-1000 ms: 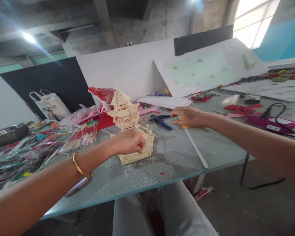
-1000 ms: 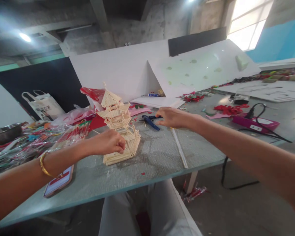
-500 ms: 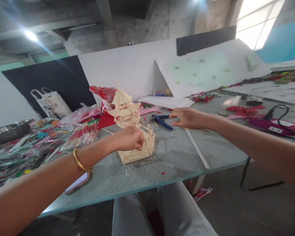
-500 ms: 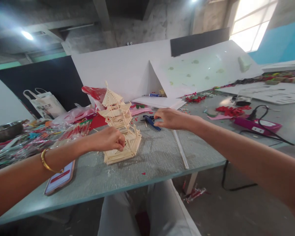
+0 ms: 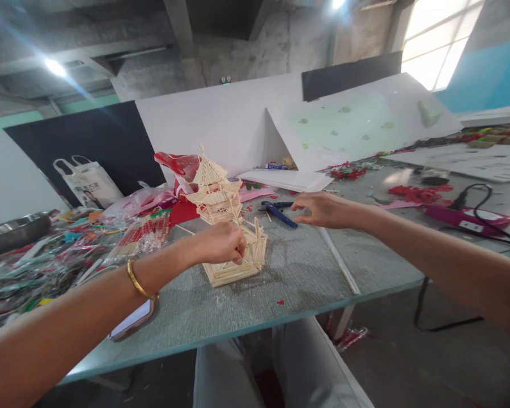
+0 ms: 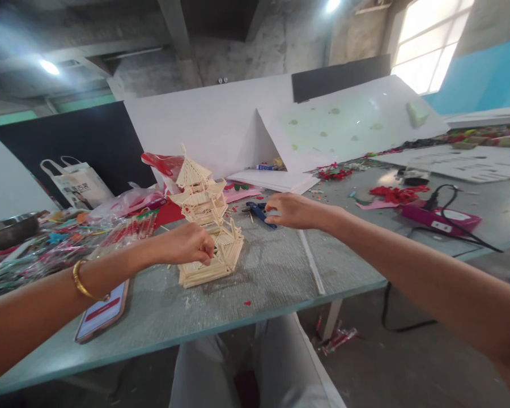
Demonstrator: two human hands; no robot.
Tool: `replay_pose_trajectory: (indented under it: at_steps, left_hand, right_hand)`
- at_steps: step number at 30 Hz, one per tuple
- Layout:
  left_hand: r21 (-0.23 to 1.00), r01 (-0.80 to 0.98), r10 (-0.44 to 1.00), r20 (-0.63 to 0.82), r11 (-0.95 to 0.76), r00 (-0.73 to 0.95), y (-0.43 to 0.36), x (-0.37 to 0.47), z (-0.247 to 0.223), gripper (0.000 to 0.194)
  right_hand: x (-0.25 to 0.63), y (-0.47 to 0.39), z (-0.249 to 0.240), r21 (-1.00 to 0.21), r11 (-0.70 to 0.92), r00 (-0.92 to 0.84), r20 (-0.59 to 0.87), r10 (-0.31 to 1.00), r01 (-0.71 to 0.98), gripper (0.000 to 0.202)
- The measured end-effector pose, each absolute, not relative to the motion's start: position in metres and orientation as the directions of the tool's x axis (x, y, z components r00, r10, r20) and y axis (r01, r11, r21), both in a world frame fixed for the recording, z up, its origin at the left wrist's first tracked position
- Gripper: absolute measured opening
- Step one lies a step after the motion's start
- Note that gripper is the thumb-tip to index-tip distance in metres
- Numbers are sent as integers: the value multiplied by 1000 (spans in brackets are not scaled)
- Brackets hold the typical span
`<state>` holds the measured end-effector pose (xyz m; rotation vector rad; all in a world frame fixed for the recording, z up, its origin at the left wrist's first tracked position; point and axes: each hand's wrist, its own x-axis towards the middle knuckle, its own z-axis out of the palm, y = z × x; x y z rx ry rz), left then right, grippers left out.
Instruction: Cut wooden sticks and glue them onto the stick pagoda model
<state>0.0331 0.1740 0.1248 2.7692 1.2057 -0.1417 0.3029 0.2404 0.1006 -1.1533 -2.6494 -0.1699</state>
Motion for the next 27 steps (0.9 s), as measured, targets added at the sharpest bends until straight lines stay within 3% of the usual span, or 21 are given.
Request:
replay_pose_trajectory:
  at_steps: [27]
  left_hand:
    - [36, 731, 720, -146, -682, 679, 176, 34, 123, 7]
  right_hand:
    - [282, 221, 99, 6, 759, -734, 260, 628, 651, 29]
